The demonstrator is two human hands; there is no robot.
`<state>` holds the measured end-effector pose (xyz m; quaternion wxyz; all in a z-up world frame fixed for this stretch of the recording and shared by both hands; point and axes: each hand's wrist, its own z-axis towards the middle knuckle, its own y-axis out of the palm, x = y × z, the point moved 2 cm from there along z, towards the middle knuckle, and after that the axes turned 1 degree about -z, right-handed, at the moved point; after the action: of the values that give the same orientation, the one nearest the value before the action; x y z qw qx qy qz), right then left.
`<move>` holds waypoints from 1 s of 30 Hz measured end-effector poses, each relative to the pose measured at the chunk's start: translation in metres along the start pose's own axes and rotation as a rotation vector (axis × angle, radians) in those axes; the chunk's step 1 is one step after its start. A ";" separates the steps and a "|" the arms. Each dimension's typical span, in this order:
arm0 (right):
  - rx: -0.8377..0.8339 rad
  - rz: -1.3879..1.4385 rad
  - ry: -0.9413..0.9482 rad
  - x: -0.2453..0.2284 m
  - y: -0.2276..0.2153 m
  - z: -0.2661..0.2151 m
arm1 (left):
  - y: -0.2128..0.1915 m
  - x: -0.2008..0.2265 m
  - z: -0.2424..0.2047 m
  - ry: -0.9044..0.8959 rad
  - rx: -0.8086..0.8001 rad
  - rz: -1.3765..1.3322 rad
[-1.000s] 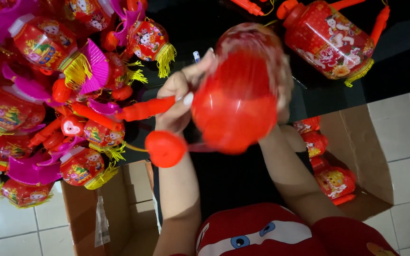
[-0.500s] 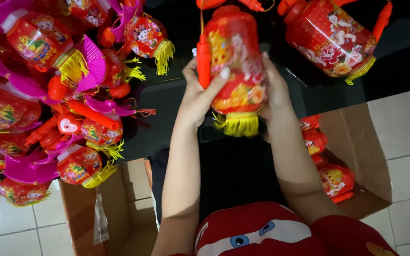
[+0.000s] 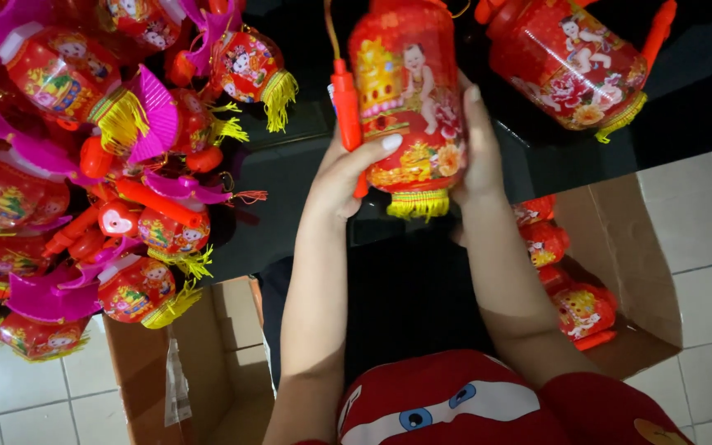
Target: Assembling small decorative lanterns by inserting battery components and attaching plastic handles.
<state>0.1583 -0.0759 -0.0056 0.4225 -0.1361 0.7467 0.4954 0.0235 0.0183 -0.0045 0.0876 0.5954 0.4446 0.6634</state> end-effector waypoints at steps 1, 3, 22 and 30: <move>-0.134 -0.036 -0.073 0.002 0.001 0.001 | -0.003 -0.001 0.001 0.110 0.014 0.008; -0.270 -0.069 -0.145 0.010 -0.003 0.002 | -0.010 -0.001 0.002 0.221 0.032 0.018; -0.224 -0.983 -0.587 0.004 -0.006 -0.006 | -0.057 0.004 0.006 0.544 0.443 -0.273; -0.092 -0.684 -0.590 0.003 -0.016 -0.002 | -0.045 -0.007 0.005 0.481 0.398 -0.192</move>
<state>0.1655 -0.0848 -0.0181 0.7502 -0.2467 0.4836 0.3775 0.0110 0.0429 -0.0413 -0.0760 0.3825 0.6278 0.6737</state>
